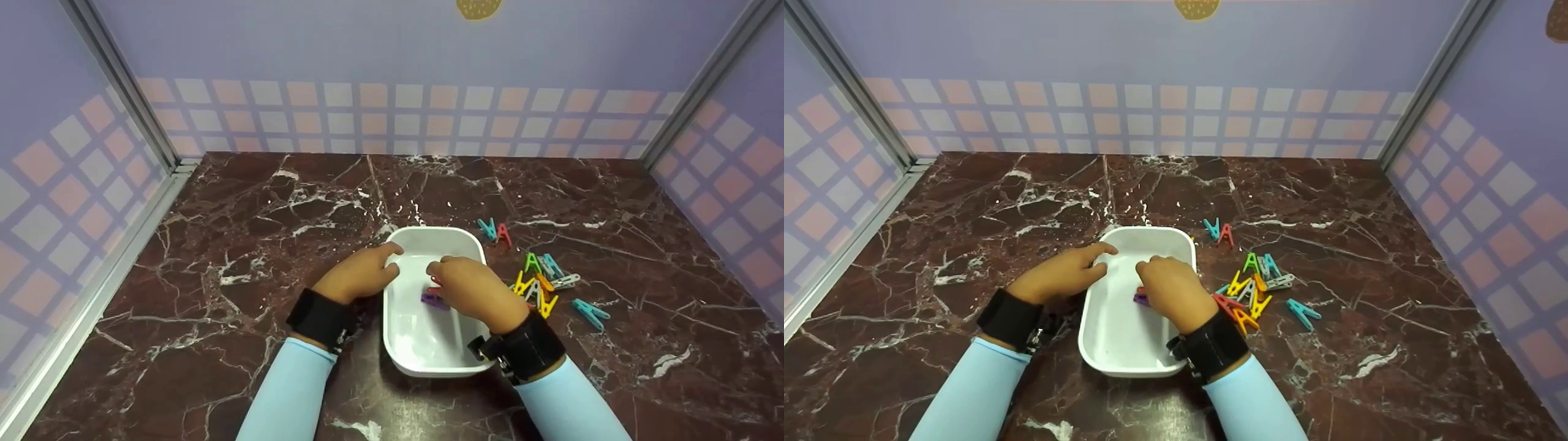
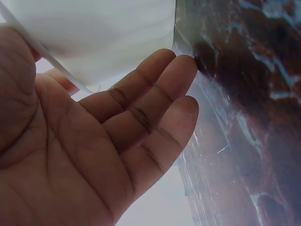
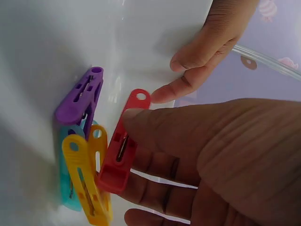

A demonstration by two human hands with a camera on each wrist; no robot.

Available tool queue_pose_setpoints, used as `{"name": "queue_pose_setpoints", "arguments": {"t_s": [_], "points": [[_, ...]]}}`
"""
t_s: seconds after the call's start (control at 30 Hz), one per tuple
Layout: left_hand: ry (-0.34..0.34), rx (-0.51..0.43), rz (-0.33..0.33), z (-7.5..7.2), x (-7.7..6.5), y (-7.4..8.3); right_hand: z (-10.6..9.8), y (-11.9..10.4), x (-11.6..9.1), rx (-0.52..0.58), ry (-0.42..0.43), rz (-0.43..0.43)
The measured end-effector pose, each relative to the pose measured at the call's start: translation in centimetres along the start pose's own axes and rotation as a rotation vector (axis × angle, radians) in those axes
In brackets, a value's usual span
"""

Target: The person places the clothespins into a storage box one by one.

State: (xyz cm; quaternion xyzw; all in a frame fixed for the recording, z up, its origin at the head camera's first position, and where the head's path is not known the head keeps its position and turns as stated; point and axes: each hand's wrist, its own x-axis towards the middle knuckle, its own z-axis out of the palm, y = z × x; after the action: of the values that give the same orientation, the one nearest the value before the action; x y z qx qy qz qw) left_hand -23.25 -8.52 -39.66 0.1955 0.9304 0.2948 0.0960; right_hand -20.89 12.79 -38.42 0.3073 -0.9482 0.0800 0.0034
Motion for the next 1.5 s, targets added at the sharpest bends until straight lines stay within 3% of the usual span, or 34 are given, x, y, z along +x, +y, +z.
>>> {"name": "queue_pose_setpoints", "arguments": {"t_s": [0.47, 0.67, 1.0, 1.2, 1.5], "points": [[-0.008, -0.010, -0.006, -0.1, 0.0, 0.1, -0.2, 0.1, 0.1, -0.003, -0.055, 0.026], [0.000, -0.005, 0.001, -0.1, 0.0, 0.1, -1.2, -0.1, -0.4, 0.002, -0.004, 0.054], [0.018, -0.007, 0.003, 0.0, -0.1, 0.2, -4.9, -0.6, -2.3, 0.049, 0.098, 0.050], [0.007, 0.000, -0.015, 0.0, -0.1, 0.2, -6.3, 0.8, -3.3, 0.115, 0.113, 0.087], [0.003, -0.036, -0.018, 0.1, 0.0, 0.1, -6.9, 5.2, -3.9, 0.252, 0.108, 0.207]]}}
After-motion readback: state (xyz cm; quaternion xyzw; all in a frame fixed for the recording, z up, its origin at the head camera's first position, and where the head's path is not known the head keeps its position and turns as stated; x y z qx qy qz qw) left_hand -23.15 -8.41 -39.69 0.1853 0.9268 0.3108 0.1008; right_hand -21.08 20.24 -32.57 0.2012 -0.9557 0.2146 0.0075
